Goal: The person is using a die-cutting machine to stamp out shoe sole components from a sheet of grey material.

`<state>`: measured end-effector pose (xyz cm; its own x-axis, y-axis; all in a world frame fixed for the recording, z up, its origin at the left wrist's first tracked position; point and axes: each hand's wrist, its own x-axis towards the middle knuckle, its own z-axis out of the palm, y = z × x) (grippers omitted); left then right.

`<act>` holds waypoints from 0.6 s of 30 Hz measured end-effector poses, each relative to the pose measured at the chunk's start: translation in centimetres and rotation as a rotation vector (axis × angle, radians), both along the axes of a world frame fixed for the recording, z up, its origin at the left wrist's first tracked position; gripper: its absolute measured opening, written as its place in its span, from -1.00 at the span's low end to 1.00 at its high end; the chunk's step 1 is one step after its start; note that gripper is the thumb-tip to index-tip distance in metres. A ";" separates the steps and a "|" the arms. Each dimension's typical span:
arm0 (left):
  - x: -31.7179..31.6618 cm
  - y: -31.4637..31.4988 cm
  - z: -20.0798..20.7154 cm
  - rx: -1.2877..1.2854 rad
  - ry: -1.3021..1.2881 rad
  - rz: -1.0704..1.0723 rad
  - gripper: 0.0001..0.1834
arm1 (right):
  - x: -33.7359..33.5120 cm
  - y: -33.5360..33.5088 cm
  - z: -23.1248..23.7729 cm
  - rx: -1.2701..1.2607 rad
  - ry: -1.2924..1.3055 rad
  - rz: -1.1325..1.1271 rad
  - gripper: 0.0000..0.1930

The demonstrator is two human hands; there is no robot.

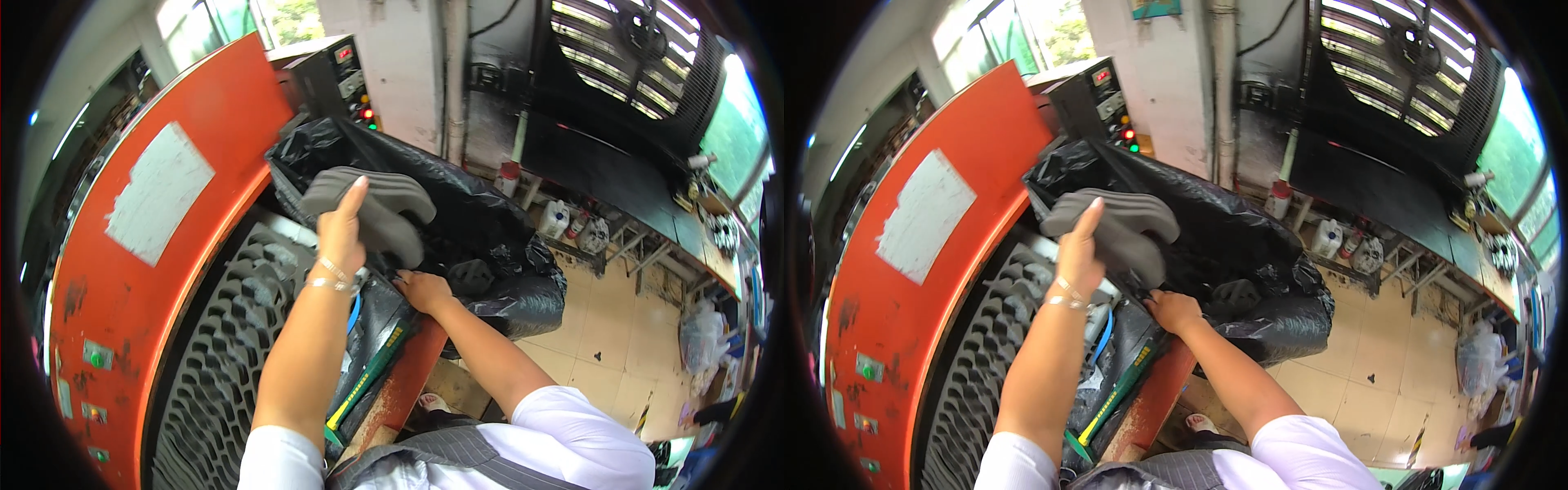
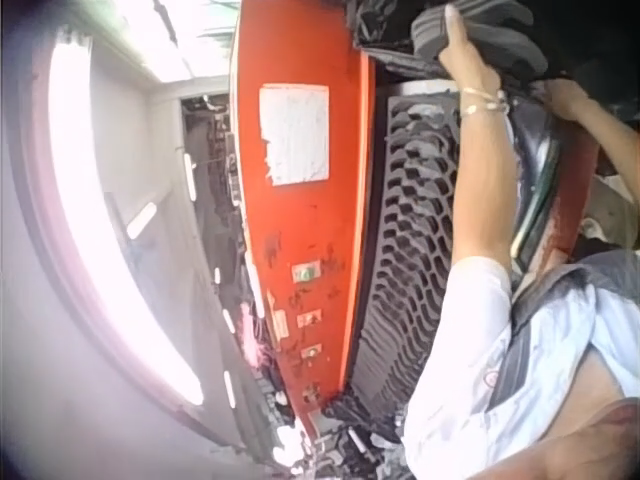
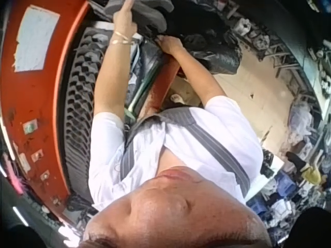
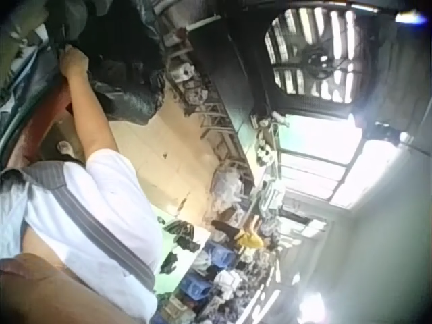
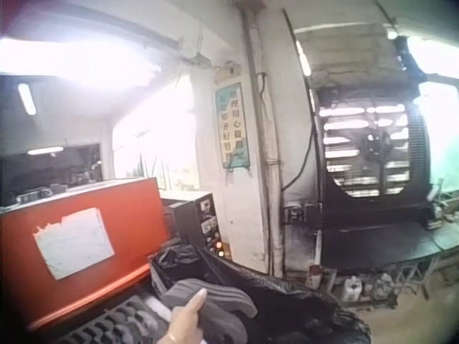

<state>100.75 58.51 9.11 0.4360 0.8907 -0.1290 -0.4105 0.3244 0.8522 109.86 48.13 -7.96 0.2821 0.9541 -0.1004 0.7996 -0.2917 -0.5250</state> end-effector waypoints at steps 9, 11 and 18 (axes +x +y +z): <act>-12.2 -2.8 -5.5 0.096 0.102 -0.199 -0.52 | -0.6 -5.9 2.5 0.204 -0.016 0.012 -0.70; -18.9 -5.9 -6.7 0.049 0.120 -0.194 -0.57 | -1.6 -5.5 6.2 -0.070 -0.171 -0.019 -0.72; -43.6 -23.9 -9.8 -0.029 0.268 0.111 -0.55 | -26.9 -3.1 15.0 0.433 0.607 0.499 -0.75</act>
<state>57.14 34.63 -0.68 0.2832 0.9253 -0.2523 -0.2061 0.3156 0.9262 82.94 45.04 7.08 -0.1605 0.9404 0.3000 0.3287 0.3375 -0.8821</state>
